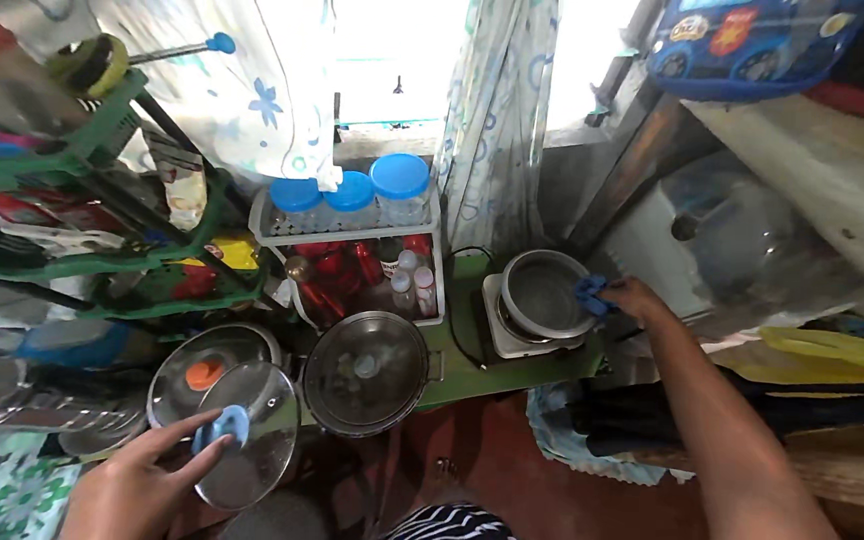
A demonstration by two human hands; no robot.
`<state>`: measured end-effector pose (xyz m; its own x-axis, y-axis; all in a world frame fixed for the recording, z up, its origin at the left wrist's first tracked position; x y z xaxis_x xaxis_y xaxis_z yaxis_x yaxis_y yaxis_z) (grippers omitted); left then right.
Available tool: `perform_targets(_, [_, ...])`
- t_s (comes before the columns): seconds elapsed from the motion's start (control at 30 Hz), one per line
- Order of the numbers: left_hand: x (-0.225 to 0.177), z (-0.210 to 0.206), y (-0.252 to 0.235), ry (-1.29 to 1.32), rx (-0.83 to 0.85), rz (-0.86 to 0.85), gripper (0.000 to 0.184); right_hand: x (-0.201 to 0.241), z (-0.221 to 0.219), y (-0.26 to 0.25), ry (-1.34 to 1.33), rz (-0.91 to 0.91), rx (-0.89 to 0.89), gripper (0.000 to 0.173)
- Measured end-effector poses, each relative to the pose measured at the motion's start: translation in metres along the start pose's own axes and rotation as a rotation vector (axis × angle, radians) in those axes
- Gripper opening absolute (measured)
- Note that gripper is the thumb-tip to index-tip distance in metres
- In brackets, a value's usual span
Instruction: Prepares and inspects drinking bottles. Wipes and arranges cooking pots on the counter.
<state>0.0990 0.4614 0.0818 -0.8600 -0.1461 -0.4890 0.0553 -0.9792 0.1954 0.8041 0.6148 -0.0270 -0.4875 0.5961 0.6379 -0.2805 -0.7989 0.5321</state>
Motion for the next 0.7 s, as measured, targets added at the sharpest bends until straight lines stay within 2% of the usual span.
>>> perform_targets(0.27, [0.016, 0.011, 0.018, 0.061, -0.052, 0.038, 0.041, -0.003, -0.012, -0.008, 0.001, -0.108, 0.058, 0.050])
perform_targets(0.53, [0.027, 0.018, 0.025, 0.085, -0.084, 0.085, 0.042, -0.002, -0.019, -0.013, -0.045, -0.087, 0.031, 0.043])
perform_targets(0.7, [0.036, 0.025, 0.031, 0.103, -0.107, 0.124, 0.043, -0.002, -0.015, -0.010, -0.033, -0.048, -0.031, 0.044])
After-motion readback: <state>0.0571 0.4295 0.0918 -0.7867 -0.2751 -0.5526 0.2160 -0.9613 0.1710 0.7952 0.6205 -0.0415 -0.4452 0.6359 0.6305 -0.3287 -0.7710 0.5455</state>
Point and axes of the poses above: each hand's wrist, its own y-axis away from the middle knuckle, its own z-axis out of the back of the hand, x = y × z, the point moved 10 cm from there along -y, towards the middle knuckle, and after that the axes turned 7 degrees about x, right-handed, at the moved point
